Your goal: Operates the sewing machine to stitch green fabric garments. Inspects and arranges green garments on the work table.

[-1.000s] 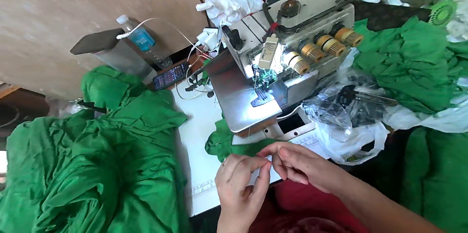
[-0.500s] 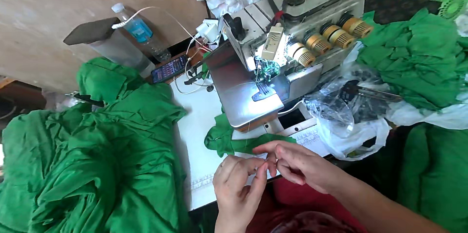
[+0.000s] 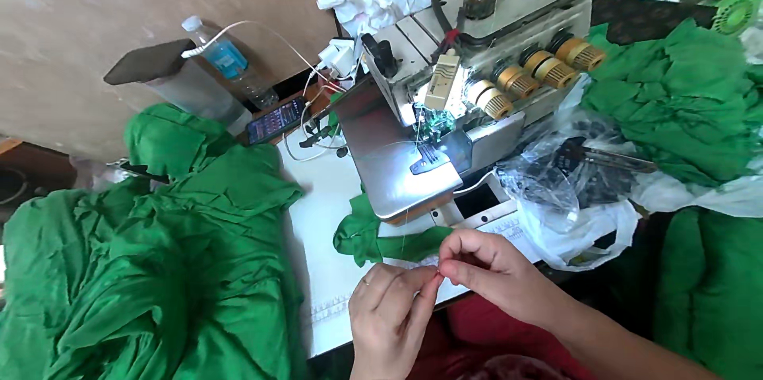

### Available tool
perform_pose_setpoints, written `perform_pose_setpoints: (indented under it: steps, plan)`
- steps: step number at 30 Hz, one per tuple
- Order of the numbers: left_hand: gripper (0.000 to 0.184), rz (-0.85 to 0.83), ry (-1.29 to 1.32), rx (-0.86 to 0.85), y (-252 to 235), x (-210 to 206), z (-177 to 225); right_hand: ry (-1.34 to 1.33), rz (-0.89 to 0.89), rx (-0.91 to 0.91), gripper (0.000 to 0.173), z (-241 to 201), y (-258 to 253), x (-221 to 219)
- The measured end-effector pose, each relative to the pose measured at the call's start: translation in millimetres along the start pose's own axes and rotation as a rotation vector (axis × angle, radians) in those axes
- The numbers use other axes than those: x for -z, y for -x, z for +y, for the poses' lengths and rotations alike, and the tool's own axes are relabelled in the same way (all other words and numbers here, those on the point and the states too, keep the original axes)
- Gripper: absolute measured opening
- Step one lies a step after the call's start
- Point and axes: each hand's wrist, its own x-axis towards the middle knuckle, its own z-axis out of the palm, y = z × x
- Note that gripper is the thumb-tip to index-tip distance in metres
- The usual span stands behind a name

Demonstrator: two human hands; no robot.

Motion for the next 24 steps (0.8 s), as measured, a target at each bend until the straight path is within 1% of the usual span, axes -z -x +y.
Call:
perform_pose_setpoints:
  steps: [3, 5, 7, 9, 10, 11, 12, 14, 16, 18, 19, 20, 21, 24]
  plan:
    - [0.009, -0.019, 0.011, 0.004, -1, -1, 1, 0.237, -0.003, 0.132, 0.021, 0, 1, 9]
    - [0.009, -0.017, 0.018, 0.016, -2, -3, 2, 0.487, 0.044, 0.206, 0.027, -10, 2, 35]
    - [0.010, -0.002, 0.047, 0.035, -4, -3, 4, 0.614, 0.239, 0.248, 0.029, -22, 3, 82]
    - [0.009, 0.021, 0.100, 0.055, -5, -4, 6, 0.674, 0.494, 0.275, 0.029, -40, 3, 143]
    - [0.008, 0.038, 0.138, 0.064, -6, -6, 7, 0.728, 0.601, 0.264, 0.033, -50, 0, 174]
    - [0.008, 0.047, 0.182, 0.077, -7, -8, 10, 0.796, 0.680, 0.210, 0.040, -59, -4, 203]
    - [0.008, 0.050, 0.234, 0.090, -7, -10, 12, 0.844, 0.725, 0.089, 0.048, -67, -11, 226]
    - [0.007, 0.039, 0.334, 0.102, -8, -16, 18, 0.809, 0.724, -0.174, 0.059, -74, -35, 255]
    - [0.007, 0.017, 0.399, 0.094, -8, -21, 23, 0.750, 0.669, -0.406, 0.065, -77, -69, 262]
    - [0.008, 0.007, 0.432, 0.090, -8, -24, 27, 0.686, 0.627, -0.583, 0.069, -79, -100, 253]
    - [0.008, 0.009, 0.445, 0.094, -9, -24, 28, 0.661, 0.611, -0.634, 0.068, -81, -111, 245]
    - [0.008, 0.015, 0.459, 0.102, -9, -23, 29, 0.657, 0.584, -0.676, 0.063, -82, -119, 239]
    - [0.009, 0.021, 0.472, 0.110, -10, -23, 30, 0.677, 0.539, -0.705, 0.053, -80, -126, 241]
    - [0.009, 0.029, 0.501, 0.129, -13, -22, 32, 0.650, 0.444, -0.731, 0.034, -69, -141, 264]
